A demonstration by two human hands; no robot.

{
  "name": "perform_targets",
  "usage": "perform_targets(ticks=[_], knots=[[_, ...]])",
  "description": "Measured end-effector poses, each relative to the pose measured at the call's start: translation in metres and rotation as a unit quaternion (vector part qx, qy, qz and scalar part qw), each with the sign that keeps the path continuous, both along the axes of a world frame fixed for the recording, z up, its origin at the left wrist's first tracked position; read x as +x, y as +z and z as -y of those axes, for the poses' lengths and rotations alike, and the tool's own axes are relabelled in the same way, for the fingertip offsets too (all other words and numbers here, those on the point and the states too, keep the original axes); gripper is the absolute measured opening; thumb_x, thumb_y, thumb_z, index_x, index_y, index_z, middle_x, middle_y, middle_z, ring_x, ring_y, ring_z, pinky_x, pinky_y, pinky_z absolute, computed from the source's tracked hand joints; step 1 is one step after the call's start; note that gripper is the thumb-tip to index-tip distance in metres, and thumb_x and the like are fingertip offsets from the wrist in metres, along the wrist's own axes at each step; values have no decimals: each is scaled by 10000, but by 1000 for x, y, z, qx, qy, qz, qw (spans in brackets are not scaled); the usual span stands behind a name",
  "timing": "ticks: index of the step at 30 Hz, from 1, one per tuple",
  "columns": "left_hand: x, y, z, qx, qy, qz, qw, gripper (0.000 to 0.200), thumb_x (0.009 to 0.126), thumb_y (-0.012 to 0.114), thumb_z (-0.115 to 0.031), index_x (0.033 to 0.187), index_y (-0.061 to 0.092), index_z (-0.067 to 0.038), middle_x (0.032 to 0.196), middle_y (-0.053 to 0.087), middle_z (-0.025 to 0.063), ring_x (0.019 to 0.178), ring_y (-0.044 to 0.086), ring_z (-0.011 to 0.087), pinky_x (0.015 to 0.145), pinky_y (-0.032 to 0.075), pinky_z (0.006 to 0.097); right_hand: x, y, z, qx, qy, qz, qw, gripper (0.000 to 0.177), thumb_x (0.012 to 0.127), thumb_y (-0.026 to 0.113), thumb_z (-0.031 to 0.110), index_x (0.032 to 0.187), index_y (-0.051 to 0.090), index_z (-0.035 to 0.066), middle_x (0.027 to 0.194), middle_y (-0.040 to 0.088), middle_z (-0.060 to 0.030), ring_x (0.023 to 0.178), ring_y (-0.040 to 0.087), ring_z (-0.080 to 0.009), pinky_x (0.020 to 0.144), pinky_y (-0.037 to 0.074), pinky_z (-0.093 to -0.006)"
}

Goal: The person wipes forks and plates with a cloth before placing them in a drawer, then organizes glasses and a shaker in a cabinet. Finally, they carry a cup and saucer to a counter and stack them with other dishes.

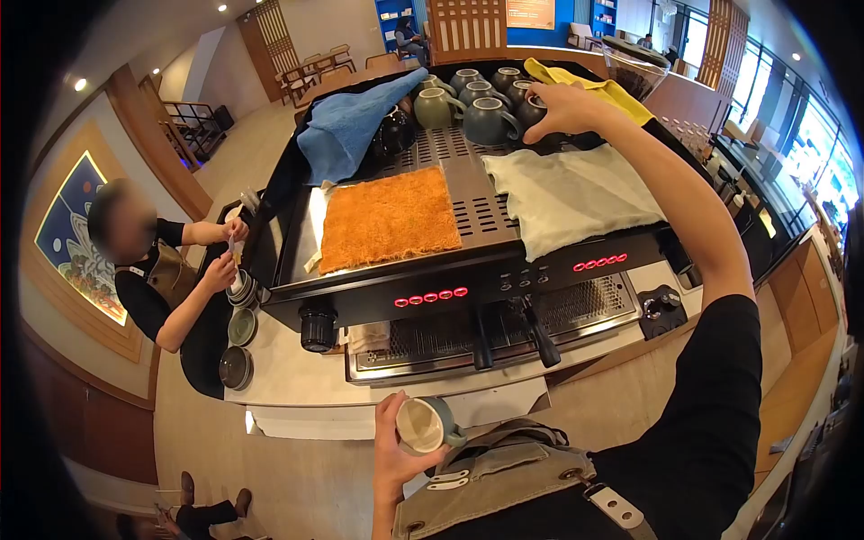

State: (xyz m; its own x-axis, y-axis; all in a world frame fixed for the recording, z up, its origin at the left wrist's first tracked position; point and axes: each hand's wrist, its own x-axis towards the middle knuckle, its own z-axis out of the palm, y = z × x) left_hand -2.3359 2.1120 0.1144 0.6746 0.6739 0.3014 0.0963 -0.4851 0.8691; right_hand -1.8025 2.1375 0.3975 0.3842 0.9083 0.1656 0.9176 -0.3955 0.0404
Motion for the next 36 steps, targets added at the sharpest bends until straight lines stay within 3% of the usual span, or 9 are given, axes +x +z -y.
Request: perform_targets(ticks=[9,10,13,17,20,24,27,31,36], knots=[[11,96,-34,131,-97,106,981,1021,499,976,-258,1364,484,-31,1248,419,148,1152,576,286,902,565,414,-8,4,13,52,51,82,994,815,713,794,520,1343,567,57,1239,647,-218,1173,592,-354,1047,330,-468],[13,108,-41,143,-113,136,974,1026,505,979,-267,1367,475,-28,1245,416,147,1156,580,288,912,566,420,-12,12,19,84,96,136,982,791,753,794,513,1364,570,64,1275,647,-179,1143,631,-302,1027,411,-448],[33,152,-57,181,-142,221,948,1061,539,983,-295,1397,426,-16,1249,405,146,1203,573,301,934,568,440,-74,35,33,179,199,-150,952,748,826,746,554,1365,574,65,1291,649,-130,1105,660,-239,970,506,-409],[93,214,-80,277,-169,303,896,1059,561,985,-292,1422,419,-52,1331,384,141,1231,526,287,959,549,425,-166,43,55,25,383,-516,766,803,890,690,557,1466,460,46,1305,606,-146,1139,633,-219,957,538,-360],[142,244,-94,396,-81,291,867,1063,570,967,-245,1448,395,-61,1366,375,146,1263,455,306,1020,485,428,-193,29,45,76,439,-558,700,697,940,660,514,1454,468,84,1257,606,-66,990,657,-146,796,553,-274],[172,266,-99,417,-40,274,865,1044,656,936,-162,1501,337,-39,1424,368,132,1296,483,257,1060,459,400,-177,40,31,102,401,-606,679,671,963,653,402,1492,398,78,1224,598,-42,1060,614,-91,759,510,-235],[169,273,-103,462,72,171,867,991,712,910,-166,1509,338,-23,1481,384,155,1350,455,285,1093,428,426,-160,45,17,164,309,-518,781,742,885,742,443,1453,450,64,1241,621,-74,1081,637,-148,847,531,-320],[132,273,-107,378,54,173,908,827,778,855,-266,1453,438,-32,1493,393,204,1393,406,355,1130,371,442,-117,28,-31,185,272,-326,886,762,787,847,406,1375,509,59,1165,638,-70,1022,650,-146,843,515,-273],[95,276,-104,358,46,206,909,474,840,804,-231,1237,648,-26,1378,562,163,1242,578,291,1037,457,380,-100,15,-76,94,204,-80,971,834,674,859,473,1338,535,85,1148,624,-153,1093,610,-293,931,489,-401]])
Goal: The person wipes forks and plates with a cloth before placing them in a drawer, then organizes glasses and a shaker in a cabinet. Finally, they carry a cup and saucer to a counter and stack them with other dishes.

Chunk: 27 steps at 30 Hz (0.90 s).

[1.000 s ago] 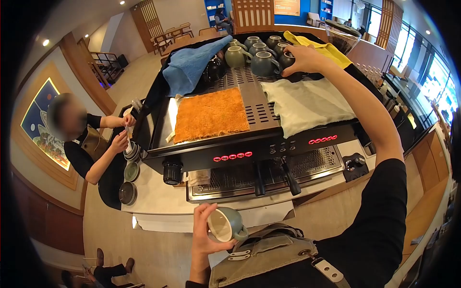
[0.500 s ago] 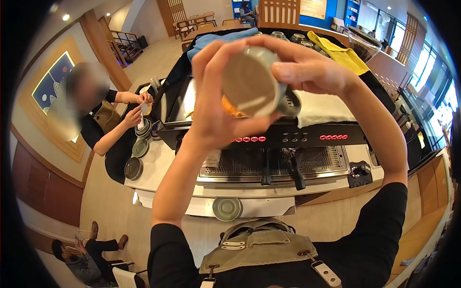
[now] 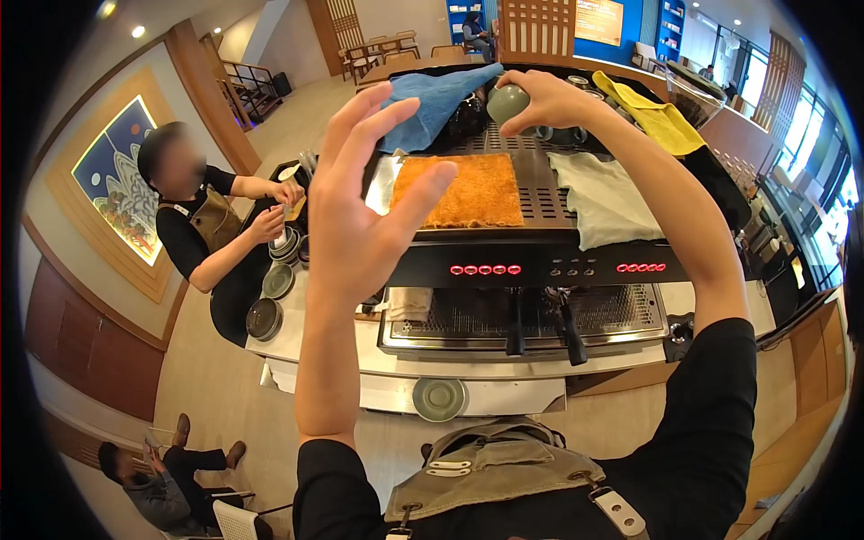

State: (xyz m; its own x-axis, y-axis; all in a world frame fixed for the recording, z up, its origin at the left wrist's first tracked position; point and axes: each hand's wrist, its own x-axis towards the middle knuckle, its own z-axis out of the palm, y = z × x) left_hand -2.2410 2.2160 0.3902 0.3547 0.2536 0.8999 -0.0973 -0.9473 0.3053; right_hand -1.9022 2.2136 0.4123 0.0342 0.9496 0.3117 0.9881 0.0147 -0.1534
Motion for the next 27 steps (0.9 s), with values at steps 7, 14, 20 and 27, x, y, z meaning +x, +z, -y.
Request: perform_targets(ticks=[7,14,20,27], knots=[[-23,15,-16,-65,-14,-3,998,404,879,770,-238,1204,674,-19,1233,666,134,1167,632,237,1016,484,378,-2,-8,-36,-110,-69,122,984,863,644,827,538,1352,529,145,1210,636,-166,1207,571,-340,1088,278,-552],[-3,49,-51,-93,34,-94,991,406,896,735,-328,1156,702,-17,1037,740,136,992,716,252,911,547,369,6,-17,-53,-135,-105,119,978,949,634,851,539,1362,474,61,1259,644,-184,1251,555,-365,1066,311,-560],[56,66,-108,-22,200,-232,952,324,930,663,-295,1012,733,11,865,734,132,799,722,216,761,562,330,4,-14,-43,-125,-95,126,979,958,686,850,556,1402,447,64,1350,592,-169,1301,528,-341,1087,299,-566],[137,44,-209,-90,366,-308,874,258,886,568,-176,935,729,20,898,744,180,778,733,329,769,586,419,-56,28,75,49,59,187,979,682,824,769,413,1379,513,110,1357,576,-125,1250,526,-324,1093,339,-473]])
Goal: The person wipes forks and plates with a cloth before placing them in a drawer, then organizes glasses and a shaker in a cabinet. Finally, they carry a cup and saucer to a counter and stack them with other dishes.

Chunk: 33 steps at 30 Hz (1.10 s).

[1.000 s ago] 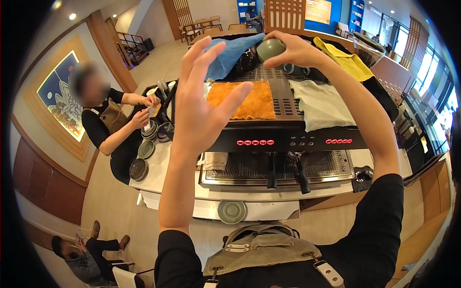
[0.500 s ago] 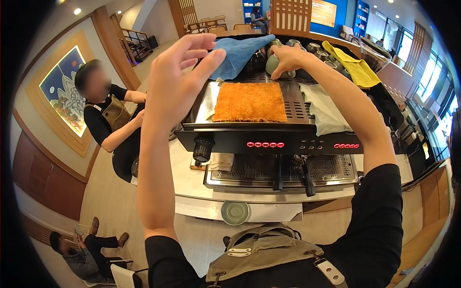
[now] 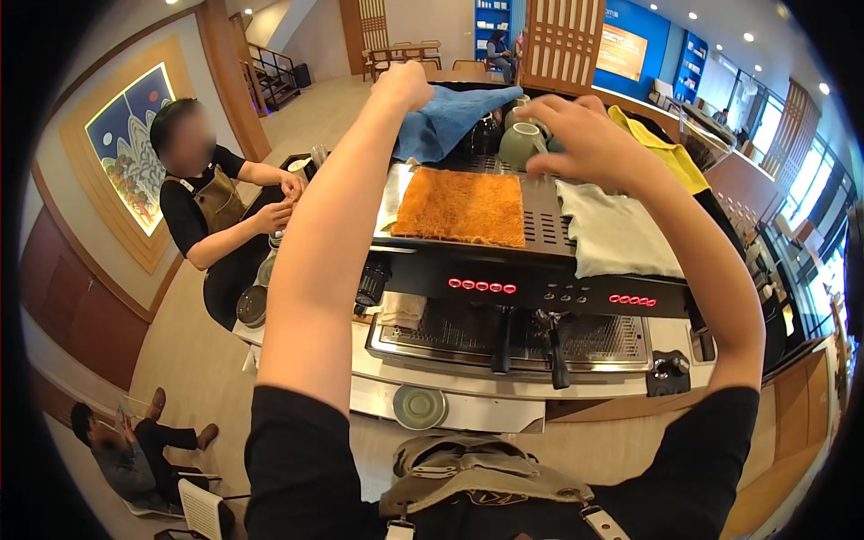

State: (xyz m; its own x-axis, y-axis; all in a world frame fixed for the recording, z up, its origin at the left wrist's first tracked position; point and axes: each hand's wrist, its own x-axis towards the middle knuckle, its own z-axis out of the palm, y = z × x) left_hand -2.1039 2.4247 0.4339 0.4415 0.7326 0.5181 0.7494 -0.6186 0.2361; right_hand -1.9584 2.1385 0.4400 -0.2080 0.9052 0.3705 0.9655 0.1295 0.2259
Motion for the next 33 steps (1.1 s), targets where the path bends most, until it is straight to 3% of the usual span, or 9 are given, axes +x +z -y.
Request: perform_targets(ticks=[5,8,13,17,19,22,25,28,33], knots=[[23,-15,-72,-14,-59,-150,987,350,866,550,-162,1136,714,-12,1106,710,249,1073,683,381,917,541,446,-57,3,162,15,58,-53,997,450,845,775,322,1217,623,120,1212,674,-76,1132,612,-279,1086,363,-473],[32,-23,-102,-44,-84,-146,985,375,857,656,-230,1181,715,-50,1119,717,227,1062,693,362,919,541,436,-56,-22,246,-16,88,-140,986,488,748,864,321,1154,688,117,1140,708,-61,1009,666,-224,932,480,-413],[25,-13,-78,-106,-93,-148,979,374,783,782,-214,1136,746,-99,1126,733,158,1083,691,316,939,542,420,-35,-87,342,42,-85,-274,957,427,666,911,222,1023,727,76,991,739,-70,893,684,-279,784,535,-361],[40,-5,-79,-16,-96,-136,986,313,758,768,-129,1067,761,-78,1076,743,157,1032,706,306,894,555,403,-25,-99,376,87,-151,-335,926,446,643,912,181,1024,723,50,974,742,-69,884,693,-276,773,536,-359],[52,16,-57,-2,-175,-100,980,240,749,741,-90,980,764,-32,1028,746,167,992,709,321,880,555,397,-16,-94,378,90,-136,-317,934,438,649,909,168,1024,721,42,960,743,-71,870,696,-274,770,537,-358],[76,35,9,108,-328,-85,935,326,830,738,-157,1122,716,-14,1021,734,155,972,698,276,873,548,379,8,-80,364,103,-132,-292,942,382,684,885,127,1017,719,39,926,739,-78,835,704,-247,764,537,-341],[79,50,109,-56,-402,-146,902,373,887,732,-243,1195,686,-37,1011,720,105,949,673,209,862,538,350,44,-49,313,112,-140,-302,936,242,800,793,99,1015,710,25,880,720,-101,802,701,-210,739,526,-317],[81,49,134,-24,-422,-69,904,417,915,722,-339,1216,679,-52,927,714,95,874,647,187,851,510,333,89,-15,242,109,-162,-239,951,183,908,664,143,1047,702,31,860,714,-111,765,685,-244,743,531,-352],[57,46,162,69,-399,-148,902,364,937,674,-310,1185,673,-44,940,715,134,841,680,283,787,538,394,218,-5,112,73,-242,-15,967,207,897,605,106,1084,687,70,1016,730,-114,958,685,-311,841,545,-425]])
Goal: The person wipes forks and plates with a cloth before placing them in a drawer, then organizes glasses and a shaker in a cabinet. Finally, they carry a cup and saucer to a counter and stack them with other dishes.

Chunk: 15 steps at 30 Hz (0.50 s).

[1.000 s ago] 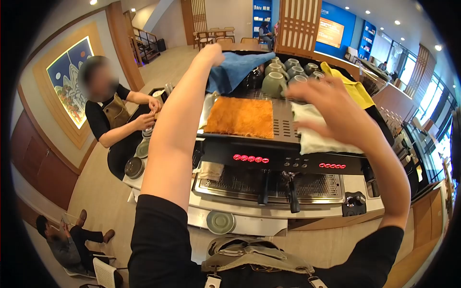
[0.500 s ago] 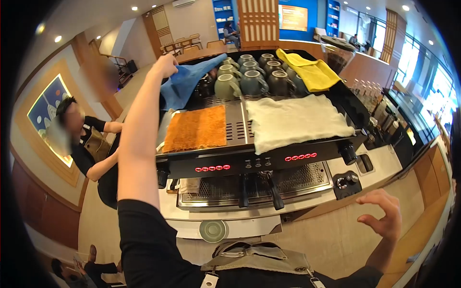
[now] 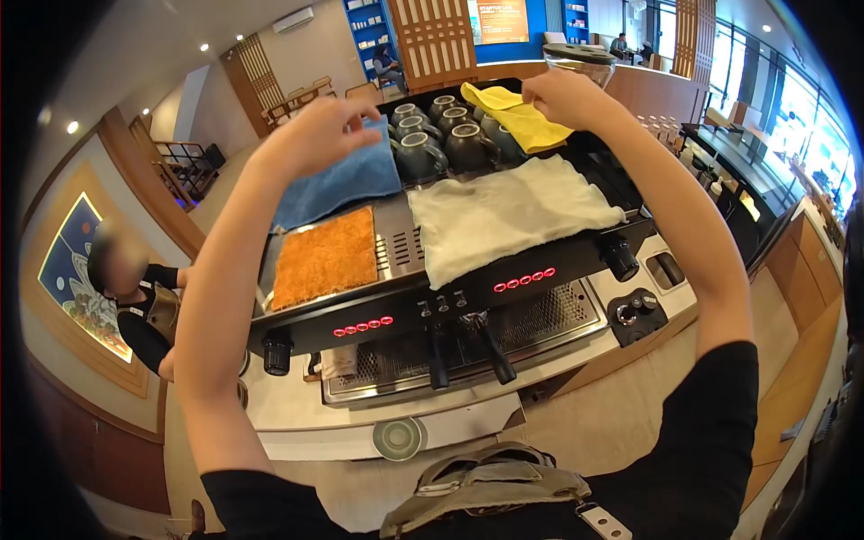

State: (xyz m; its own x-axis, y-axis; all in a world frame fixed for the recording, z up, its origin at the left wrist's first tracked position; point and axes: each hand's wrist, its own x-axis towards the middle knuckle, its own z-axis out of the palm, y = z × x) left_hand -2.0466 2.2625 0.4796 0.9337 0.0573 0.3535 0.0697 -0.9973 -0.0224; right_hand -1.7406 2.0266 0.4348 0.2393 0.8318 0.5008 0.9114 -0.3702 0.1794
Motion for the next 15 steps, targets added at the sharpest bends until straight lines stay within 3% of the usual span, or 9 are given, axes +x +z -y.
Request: perform_targets(ticks=[3,8,11,13,15], knots=[[-32,-8,32,24,-9,-21,999,312,937,680,-251,1170,678,-43,906,696,122,840,661,257,781,527,384,65,-7,-50,-30,-71,13,997,261,869,622,69,1118,692,101,1071,725,-105,1040,673,-304,892,537,-434],[-94,-27,57,84,-56,-5,995,229,921,695,-222,1079,702,-56,853,690,88,825,655,286,779,522,395,98,-19,-79,-52,-134,-2,990,291,842,657,28,1107,712,133,1088,727,-77,1094,666,-291,997,485,-451],[-124,-31,58,117,-31,-1,993,192,919,696,-203,1051,710,-63,836,692,75,813,656,271,769,520,389,102,-18,-85,-123,-185,4,975,267,837,666,41,1079,725,137,1088,729,-88,1117,661,-288,1008,479,-447],[-138,-30,55,118,-23,7,993,167,902,704,-180,1022,711,-64,801,684,73,774,650,263,740,513,383,109,-26,-88,-123,-195,40,972,246,845,659,59,1065,732,142,1090,732,-98,1125,664,-294,979,500,-448],[-147,-26,51,122,-1,8,992,156,893,708,-170,1003,711,-59,782,678,76,757,647,268,728,509,382,113,-24,-91,-101,-177,49,978,218,850,640,80,1049,729,83,1074,728,-159,1077,684,-332,898,542,-462]])
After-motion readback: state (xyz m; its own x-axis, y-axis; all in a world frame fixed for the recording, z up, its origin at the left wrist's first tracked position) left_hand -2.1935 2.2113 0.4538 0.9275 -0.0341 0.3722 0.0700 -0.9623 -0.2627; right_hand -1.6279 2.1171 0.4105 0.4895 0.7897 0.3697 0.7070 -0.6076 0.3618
